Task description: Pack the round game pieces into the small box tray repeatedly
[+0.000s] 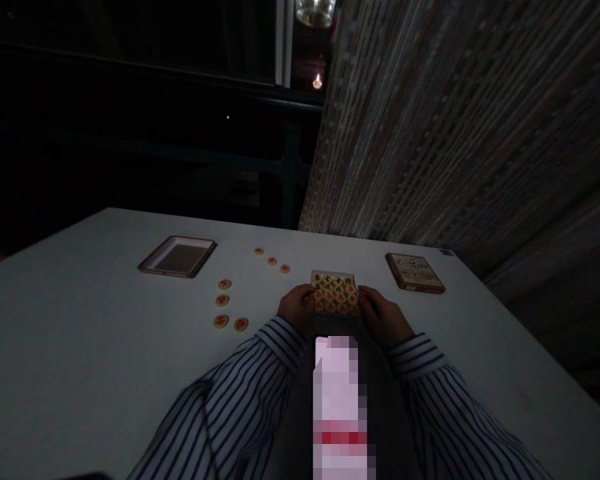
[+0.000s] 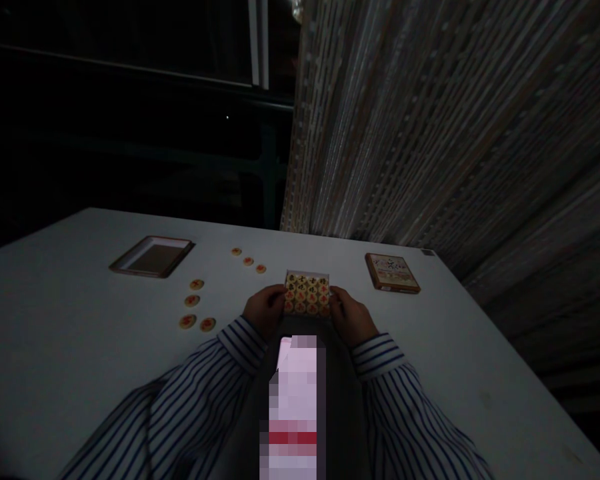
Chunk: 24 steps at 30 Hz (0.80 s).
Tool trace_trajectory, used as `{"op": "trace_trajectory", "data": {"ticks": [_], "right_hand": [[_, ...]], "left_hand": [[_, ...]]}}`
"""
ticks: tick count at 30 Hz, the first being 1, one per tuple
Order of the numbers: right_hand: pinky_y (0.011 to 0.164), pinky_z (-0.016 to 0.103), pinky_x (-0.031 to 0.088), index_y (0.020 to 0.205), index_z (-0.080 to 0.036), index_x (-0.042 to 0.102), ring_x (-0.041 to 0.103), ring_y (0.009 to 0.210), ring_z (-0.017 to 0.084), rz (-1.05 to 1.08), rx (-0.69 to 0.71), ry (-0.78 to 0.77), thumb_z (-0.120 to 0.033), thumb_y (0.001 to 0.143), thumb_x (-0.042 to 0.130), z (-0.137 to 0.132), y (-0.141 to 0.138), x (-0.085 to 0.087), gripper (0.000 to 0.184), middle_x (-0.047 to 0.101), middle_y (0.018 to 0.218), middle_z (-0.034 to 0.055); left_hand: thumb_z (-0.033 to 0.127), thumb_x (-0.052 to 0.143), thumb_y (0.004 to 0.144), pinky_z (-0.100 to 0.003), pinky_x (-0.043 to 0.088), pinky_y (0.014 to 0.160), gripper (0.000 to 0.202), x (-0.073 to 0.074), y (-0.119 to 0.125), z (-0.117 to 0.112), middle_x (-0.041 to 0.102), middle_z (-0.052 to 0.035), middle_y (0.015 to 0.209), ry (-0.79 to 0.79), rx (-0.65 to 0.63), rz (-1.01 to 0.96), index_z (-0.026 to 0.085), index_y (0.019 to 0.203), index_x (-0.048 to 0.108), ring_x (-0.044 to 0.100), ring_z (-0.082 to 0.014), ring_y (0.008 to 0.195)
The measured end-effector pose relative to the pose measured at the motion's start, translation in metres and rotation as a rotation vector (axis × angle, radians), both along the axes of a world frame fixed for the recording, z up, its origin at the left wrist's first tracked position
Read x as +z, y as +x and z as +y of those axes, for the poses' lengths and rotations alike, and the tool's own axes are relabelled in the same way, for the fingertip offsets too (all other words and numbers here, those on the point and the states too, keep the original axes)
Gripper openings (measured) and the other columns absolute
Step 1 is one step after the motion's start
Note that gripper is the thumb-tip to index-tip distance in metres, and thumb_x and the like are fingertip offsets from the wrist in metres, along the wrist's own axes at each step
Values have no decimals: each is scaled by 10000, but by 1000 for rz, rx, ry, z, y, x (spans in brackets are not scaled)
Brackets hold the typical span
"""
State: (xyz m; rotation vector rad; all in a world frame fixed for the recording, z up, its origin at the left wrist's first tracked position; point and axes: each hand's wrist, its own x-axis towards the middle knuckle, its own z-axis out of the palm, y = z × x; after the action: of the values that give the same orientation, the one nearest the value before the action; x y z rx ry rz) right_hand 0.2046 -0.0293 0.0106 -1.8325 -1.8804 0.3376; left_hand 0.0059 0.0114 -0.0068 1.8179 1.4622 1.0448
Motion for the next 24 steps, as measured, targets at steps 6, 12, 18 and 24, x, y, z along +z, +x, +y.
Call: {"op": "trace_trajectory", "data": {"ticks": [6, 12, 18, 24], "right_hand": [[760, 281, 457, 1173, -159, 451, 588, 909, 178, -34, -18, 5, -350, 849, 327, -1, -1, 1, 396, 628, 1008, 83], [754, 279, 462, 1167, -139, 465, 581, 917, 174, -26, -23, 65, -337, 844, 327, 2, 0, -2, 404, 619, 1014, 98], [749, 301, 471, 1124, -104, 505, 577, 897, 184, -24, -22, 179, -310, 824, 346, 5, 2, -8, 397, 608, 1022, 125], [729, 311, 470, 1077, -110, 534, 582, 834, 182, -65, -19, 257, -300, 815, 358, 6, 7, -9, 368, 617, 973, 118]], "left_hand": [[162, 485, 723, -278, 480, 802, 219, 3, 0, -2, 660, -38, 924, 6, 2, 30, 166, 888, 629, 603, -157, 850], [145, 482, 721, -284, 480, 806, 213, 7, -2, -4, 653, -41, 936, 123, 10, 60, 169, 878, 623, 598, -157, 865], [142, 481, 729, -300, 487, 808, 200, 12, -5, -8, 643, -58, 962, 285, 7, 50, 165, 876, 615, 593, -163, 888], [197, 508, 741, -294, 510, 743, 219, 23, -21, -23, 653, -60, 908, 319, -24, 28, 162, 935, 604, 610, -154, 811]]}}
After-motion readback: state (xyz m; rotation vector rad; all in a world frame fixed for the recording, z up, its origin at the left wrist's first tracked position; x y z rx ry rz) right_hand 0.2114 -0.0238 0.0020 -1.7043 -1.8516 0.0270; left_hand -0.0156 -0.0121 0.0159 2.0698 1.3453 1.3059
